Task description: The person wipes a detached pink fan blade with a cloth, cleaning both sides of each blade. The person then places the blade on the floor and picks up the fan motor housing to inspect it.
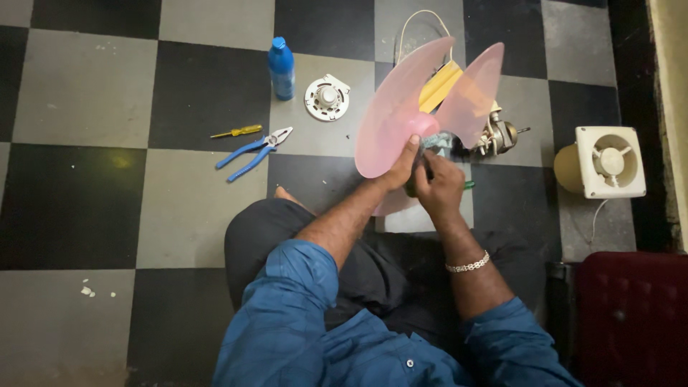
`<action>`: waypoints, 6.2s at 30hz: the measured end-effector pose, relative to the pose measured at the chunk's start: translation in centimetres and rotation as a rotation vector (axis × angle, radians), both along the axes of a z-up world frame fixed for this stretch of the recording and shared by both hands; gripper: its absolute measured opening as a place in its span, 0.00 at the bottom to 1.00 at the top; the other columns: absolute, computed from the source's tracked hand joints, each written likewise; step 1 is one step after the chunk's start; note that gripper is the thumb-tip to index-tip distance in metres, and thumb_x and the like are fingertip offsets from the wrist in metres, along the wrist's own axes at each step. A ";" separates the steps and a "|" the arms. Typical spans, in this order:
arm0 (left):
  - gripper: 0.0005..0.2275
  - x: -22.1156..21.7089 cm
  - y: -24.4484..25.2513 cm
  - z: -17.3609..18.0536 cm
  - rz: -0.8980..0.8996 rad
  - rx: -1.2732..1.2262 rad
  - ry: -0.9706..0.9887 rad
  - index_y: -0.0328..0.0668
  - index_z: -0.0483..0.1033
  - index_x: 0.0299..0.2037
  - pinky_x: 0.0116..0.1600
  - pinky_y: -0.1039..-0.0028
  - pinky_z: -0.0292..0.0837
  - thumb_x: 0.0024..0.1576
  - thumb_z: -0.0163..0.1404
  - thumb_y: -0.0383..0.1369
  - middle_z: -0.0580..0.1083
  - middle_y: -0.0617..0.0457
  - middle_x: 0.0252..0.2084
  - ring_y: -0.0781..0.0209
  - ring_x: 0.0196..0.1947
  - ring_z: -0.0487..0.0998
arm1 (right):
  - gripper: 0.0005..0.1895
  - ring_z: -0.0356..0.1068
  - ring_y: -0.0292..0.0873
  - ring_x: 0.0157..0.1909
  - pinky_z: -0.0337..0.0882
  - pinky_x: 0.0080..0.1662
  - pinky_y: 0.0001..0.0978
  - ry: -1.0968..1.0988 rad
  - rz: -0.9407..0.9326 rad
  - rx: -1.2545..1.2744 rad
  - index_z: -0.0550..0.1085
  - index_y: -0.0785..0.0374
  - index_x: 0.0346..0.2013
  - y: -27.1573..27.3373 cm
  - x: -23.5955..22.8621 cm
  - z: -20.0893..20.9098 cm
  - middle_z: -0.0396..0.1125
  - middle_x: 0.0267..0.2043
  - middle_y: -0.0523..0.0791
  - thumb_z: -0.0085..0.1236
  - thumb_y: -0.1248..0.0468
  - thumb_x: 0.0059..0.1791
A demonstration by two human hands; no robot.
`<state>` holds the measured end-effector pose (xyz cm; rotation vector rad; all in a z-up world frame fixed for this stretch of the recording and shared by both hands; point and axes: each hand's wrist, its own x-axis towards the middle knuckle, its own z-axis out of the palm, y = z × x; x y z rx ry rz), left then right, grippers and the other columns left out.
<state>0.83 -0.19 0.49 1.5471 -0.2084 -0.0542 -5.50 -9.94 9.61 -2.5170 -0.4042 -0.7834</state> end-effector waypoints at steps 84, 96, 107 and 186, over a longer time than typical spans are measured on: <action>0.24 3.5 6.9 6.3 0.045 -0.553 0.261 0.31 0.70 0.59 0.51 0.71 0.74 0.56 0.62 0.36 0.73 0.53 0.49 0.62 0.47 0.74 | 0.18 0.74 0.44 0.38 0.76 0.39 0.35 1.052 0.165 1.118 0.73 0.71 0.51 -9.8 1.5 2.5 0.73 0.42 0.48 0.59 0.59 0.55; 0.11 0.7 13.5 15.3 -0.418 0.225 0.115 0.33 0.83 0.44 0.38 0.71 0.79 0.59 0.55 0.35 0.84 0.47 0.36 0.61 0.32 0.83 | 0.32 0.75 0.43 0.51 0.78 0.50 0.38 0.690 0.199 1.550 0.72 0.62 0.58 -8.1 0.9 2.4 0.72 0.52 0.44 0.57 0.42 0.50; 0.10 -2.4 31.1 10.3 0.120 -0.273 0.210 0.31 0.77 0.50 0.38 0.73 0.80 0.64 0.50 0.31 0.82 0.48 0.41 0.64 0.32 0.83 | 0.34 0.77 0.51 0.45 0.77 0.47 0.39 0.861 0.679 1.114 0.73 0.69 0.60 -2.0 2.1 -3.6 0.74 0.52 0.56 0.55 0.42 0.55; 0.18 13.9 19.8 -4.3 -0.127 0.806 0.382 0.37 0.80 0.51 0.57 0.61 0.71 0.59 0.45 0.41 0.78 0.39 0.52 0.48 0.53 0.78 | 0.27 0.67 0.46 0.64 0.66 0.63 0.34 0.876 0.178 0.798 0.66 0.70 0.67 12.3 14.6 -16.3 0.68 0.63 0.54 0.46 0.75 0.51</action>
